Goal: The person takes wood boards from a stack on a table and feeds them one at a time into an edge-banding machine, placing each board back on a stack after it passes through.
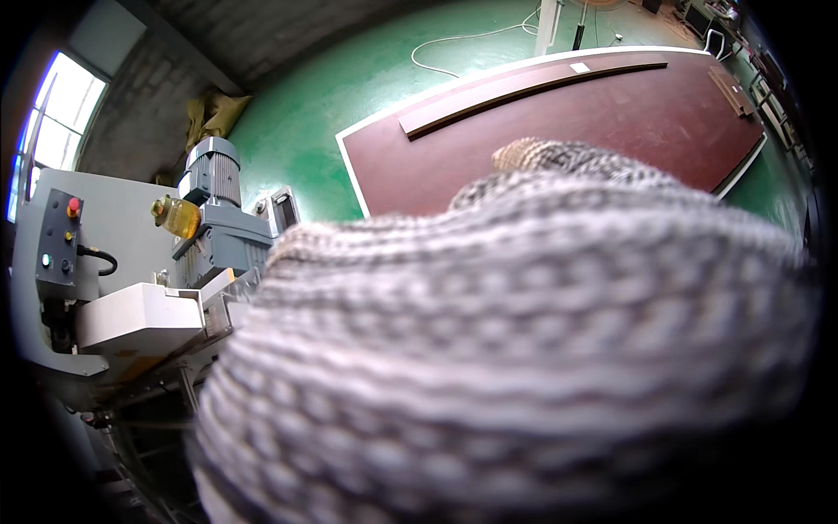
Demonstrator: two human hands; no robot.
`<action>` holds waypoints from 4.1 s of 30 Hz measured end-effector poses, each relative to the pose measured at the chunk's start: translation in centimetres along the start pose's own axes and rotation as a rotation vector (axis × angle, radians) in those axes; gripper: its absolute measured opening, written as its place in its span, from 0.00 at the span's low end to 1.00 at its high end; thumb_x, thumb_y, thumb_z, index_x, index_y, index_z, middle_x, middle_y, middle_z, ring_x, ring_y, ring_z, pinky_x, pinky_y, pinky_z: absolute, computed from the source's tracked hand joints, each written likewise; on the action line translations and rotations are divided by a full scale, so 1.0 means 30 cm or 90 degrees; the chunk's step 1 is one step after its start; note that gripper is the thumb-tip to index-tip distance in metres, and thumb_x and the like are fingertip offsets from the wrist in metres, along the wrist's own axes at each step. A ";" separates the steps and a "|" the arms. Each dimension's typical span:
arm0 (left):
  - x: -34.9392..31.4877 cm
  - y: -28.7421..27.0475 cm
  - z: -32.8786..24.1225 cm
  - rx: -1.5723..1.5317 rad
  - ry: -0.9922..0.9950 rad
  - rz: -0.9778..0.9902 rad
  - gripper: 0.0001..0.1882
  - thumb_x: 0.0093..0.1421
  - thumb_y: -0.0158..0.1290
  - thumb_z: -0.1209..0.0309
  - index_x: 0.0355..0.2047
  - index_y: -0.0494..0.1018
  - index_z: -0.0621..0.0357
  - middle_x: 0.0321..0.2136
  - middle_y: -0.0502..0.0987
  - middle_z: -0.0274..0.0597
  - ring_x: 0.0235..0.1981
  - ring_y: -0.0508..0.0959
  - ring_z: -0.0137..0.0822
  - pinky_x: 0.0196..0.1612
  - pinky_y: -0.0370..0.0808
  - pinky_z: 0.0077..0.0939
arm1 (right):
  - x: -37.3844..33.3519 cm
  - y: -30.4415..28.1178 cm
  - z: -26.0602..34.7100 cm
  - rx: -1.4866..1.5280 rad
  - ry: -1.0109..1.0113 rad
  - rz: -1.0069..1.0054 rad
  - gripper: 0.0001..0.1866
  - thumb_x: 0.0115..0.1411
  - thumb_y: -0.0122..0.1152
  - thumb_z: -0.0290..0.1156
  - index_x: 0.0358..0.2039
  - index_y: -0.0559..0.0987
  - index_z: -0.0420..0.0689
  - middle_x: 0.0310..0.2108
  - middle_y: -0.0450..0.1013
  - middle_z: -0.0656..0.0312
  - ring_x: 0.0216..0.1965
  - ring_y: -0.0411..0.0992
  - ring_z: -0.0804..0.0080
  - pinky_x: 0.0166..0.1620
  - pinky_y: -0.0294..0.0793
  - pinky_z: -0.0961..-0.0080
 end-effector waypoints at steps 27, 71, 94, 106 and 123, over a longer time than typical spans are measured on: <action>-0.066 0.025 -0.010 -0.012 -0.027 0.009 0.16 0.62 0.52 0.59 0.42 0.76 0.57 0.36 0.78 0.47 0.36 0.79 0.46 0.40 0.76 0.40 | -0.007 -0.465 0.115 0.150 -0.016 -0.009 0.25 0.64 0.45 0.49 0.54 0.76 0.48 0.59 0.70 0.59 0.62 0.64 0.63 0.70 0.47 0.59; -0.273 -0.077 -0.087 -0.066 -0.340 0.093 0.14 0.62 0.51 0.60 0.38 0.77 0.57 0.31 0.78 0.46 0.34 0.79 0.46 0.38 0.76 0.40 | -0.023 -0.434 0.093 0.157 -0.020 -0.067 0.22 0.63 0.48 0.46 0.50 0.77 0.48 0.55 0.72 0.58 0.60 0.65 0.63 0.69 0.48 0.57; -0.674 1.028 0.204 -0.530 -0.681 -0.154 0.31 0.61 0.55 0.52 0.56 0.70 0.64 0.50 0.77 0.56 0.49 0.78 0.49 0.54 0.73 0.37 | 0.027 -0.482 0.241 0.289 -0.086 -0.128 0.09 0.57 0.58 0.37 0.33 0.76 0.45 0.49 0.72 0.51 0.53 0.67 0.50 0.59 0.63 0.54; -0.727 1.024 0.327 -0.534 -0.721 -0.134 0.31 0.60 0.56 0.50 0.54 0.72 0.61 0.49 0.77 0.55 0.52 0.76 0.51 0.56 0.72 0.38 | 0.007 -0.434 0.223 0.268 -0.056 -0.122 0.09 0.58 0.56 0.34 0.36 0.78 0.44 0.48 0.74 0.52 0.54 0.68 0.51 0.59 0.63 0.55; -0.983 1.404 0.803 -0.973 -0.723 -1.024 0.41 0.58 0.63 0.73 0.68 0.54 0.54 0.58 0.68 0.43 0.52 0.73 0.36 0.57 0.69 0.28 | 0.005 -0.416 0.220 0.231 -0.125 -0.201 0.12 0.60 0.53 0.32 0.42 0.77 0.41 0.51 0.72 0.50 0.58 0.67 0.51 0.67 0.55 0.50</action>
Point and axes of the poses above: each hand's wrist, its own x-axis towards the middle knuckle, its own y-axis out of the palm, z = x × y, the point moved 4 cm from there along x, towards the middle knuckle
